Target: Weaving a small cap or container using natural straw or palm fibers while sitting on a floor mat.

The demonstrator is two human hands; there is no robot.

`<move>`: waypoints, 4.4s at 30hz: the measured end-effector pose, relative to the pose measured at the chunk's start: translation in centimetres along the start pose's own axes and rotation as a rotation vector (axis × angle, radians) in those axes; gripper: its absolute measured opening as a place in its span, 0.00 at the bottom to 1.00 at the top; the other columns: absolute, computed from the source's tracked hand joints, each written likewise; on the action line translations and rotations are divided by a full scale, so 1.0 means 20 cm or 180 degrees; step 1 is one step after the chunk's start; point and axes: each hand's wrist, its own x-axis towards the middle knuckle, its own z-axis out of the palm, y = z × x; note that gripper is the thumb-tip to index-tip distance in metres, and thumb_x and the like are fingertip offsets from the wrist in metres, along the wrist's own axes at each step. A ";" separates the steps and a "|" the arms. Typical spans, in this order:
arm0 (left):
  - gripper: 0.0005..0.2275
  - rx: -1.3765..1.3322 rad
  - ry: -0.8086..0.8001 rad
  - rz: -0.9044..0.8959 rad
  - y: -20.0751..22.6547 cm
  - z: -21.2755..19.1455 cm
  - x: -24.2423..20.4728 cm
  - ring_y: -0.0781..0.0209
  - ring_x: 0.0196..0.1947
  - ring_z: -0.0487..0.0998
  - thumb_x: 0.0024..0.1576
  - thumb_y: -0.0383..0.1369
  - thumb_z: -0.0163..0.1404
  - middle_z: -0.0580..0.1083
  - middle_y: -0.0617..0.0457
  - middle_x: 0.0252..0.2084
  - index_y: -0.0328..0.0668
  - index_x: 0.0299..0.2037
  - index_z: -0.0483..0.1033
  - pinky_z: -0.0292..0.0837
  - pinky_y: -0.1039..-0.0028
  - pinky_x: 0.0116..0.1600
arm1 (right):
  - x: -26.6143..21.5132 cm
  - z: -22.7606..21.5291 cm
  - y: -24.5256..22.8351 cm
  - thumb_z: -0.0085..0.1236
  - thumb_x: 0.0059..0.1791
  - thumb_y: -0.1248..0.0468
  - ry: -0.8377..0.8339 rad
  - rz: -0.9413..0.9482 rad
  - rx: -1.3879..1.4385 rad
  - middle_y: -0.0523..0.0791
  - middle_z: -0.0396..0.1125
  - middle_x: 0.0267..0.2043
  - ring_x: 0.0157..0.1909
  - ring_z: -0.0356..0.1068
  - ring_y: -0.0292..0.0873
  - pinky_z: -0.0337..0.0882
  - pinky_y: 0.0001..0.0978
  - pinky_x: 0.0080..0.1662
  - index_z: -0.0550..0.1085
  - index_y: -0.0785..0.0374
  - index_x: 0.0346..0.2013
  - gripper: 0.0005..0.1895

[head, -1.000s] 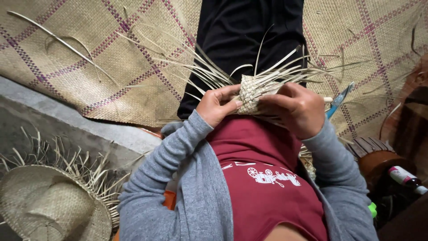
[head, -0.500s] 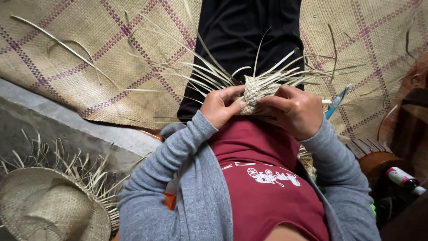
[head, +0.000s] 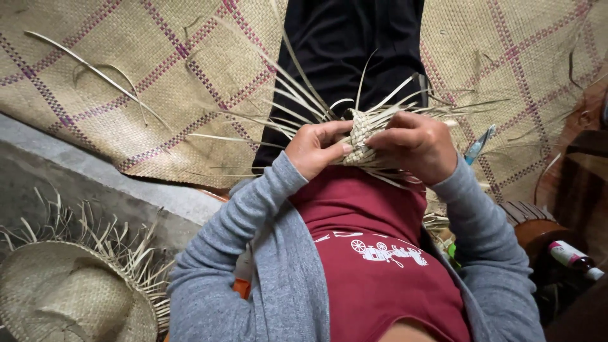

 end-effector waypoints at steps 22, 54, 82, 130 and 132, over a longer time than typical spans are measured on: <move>0.21 -0.0148 -0.0059 0.0188 -0.06 -0.05 0.09 0.72 0.38 0.78 0.57 0.25 0.61 0.82 0.49 0.39 0.39 0.62 0.77 0.82 0.75 0.43 | -0.02 -0.08 -0.05 0.64 0.52 0.63 0.0294 0.0440 -0.0270 0.46 0.67 0.34 0.36 0.72 0.55 0.73 0.47 0.42 0.82 0.44 0.48 0.11; 0.17 0.1274 0.0194 0.1289 0.16 -0.07 0.58 0.49 0.61 0.77 0.61 0.29 0.57 0.80 0.43 0.55 0.43 0.62 0.78 0.70 0.59 0.66 | 0.31 -0.17 0.14 0.67 0.51 0.59 0.1703 0.0166 -0.0190 0.43 0.70 0.33 0.39 0.75 0.53 0.75 0.41 0.43 0.79 0.53 0.39 0.05; 0.09 0.4598 0.0982 0.0937 0.17 0.10 0.96 0.56 0.45 0.79 0.65 0.47 0.44 0.75 0.60 0.39 0.61 0.45 0.75 0.67 0.59 0.55 | 0.34 -0.26 0.48 0.67 0.49 0.55 0.2137 0.0789 0.0550 0.43 0.71 0.27 0.33 0.77 0.52 0.75 0.39 0.37 0.81 0.51 0.33 0.06; 0.16 0.1547 0.0252 -0.0493 0.24 -0.18 1.34 0.70 0.26 0.72 0.64 0.45 0.54 0.73 0.52 0.18 0.49 0.27 0.80 0.73 0.71 0.39 | 0.73 -0.42 0.62 0.65 0.52 0.57 0.1152 0.1236 -0.0312 0.45 0.68 0.31 0.37 0.75 0.54 0.73 0.43 0.37 0.79 0.53 0.37 0.05; 0.16 0.1525 0.0246 -0.0520 0.24 -0.18 1.34 0.69 0.25 0.71 0.64 0.46 0.54 0.71 0.52 0.17 0.48 0.26 0.80 0.72 0.71 0.37 | 0.73 -0.41 0.63 0.66 0.52 0.57 0.1117 0.1311 -0.0343 0.43 0.69 0.32 0.37 0.75 0.52 0.73 0.41 0.37 0.78 0.52 0.37 0.05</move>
